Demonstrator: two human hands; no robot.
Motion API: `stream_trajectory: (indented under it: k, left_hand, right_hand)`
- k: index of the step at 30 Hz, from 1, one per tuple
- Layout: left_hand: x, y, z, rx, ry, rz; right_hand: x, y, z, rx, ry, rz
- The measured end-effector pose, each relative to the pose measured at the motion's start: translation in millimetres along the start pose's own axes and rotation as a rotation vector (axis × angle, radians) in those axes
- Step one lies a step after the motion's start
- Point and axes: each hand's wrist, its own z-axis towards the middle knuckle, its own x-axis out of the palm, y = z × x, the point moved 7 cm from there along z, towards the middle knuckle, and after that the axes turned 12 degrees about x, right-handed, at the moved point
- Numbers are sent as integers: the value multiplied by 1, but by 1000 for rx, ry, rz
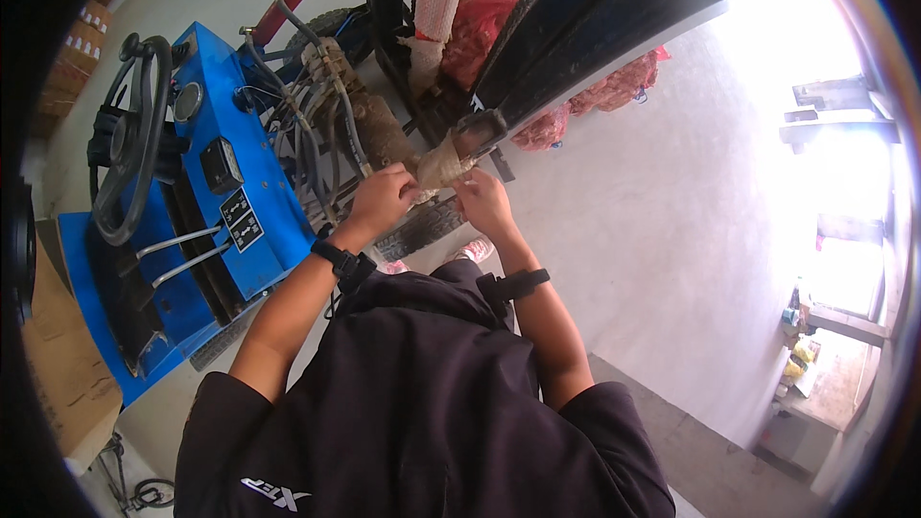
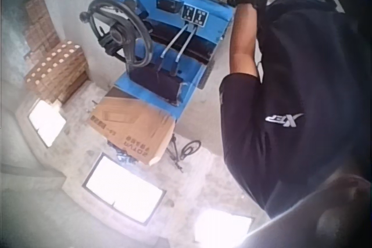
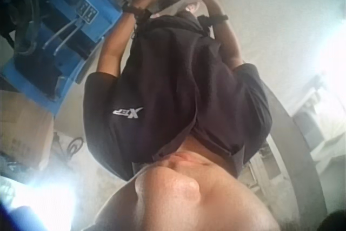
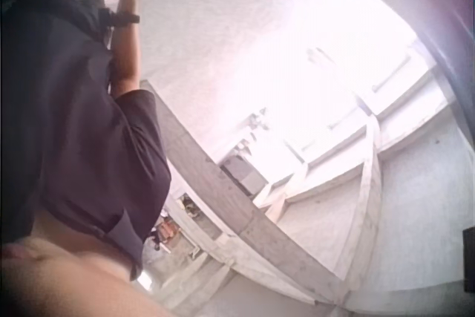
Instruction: The person removes plastic protective wrapping from the hydraulic cylinders and mechanical components of a small blue forklift-like machine, then places the discarded plastic into a bucket.
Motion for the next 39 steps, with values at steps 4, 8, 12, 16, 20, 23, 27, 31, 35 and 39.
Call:
stream_trajectory:
  k: [4,8,12,16,20,23,27,31,35,39]
  left_hand:
    - [-2,1,0,-3,31,7]
    - [-15,13,0,-75,-18,10]
    - [-28,15,2,-99,-73,18]
    - [-29,-14,25,27,-91,-6]
    - [6,-36,55,258,195,23]
    - [29,-46,75,267,446,141]
    - [47,-50,85,284,627,223]
    - [48,-53,77,294,504,259]
    - [40,-58,68,259,375,197]
    - [29,-54,58,161,306,199]
  right_hand:
    - [-14,-8,-4,40,-22,17]
    - [-23,-6,-6,-6,0,-93]
    - [-26,9,-14,-43,8,-186]
    - [-30,4,-8,-66,41,-240]
    - [-31,3,-3,-111,81,-267]
    - [-35,3,-3,-161,88,-306]
    - [-41,7,-2,-339,56,-384]
    - [-44,12,-1,-507,43,-459]
    - [-44,20,2,-549,62,-441]
    - [-44,26,3,-477,186,-489]
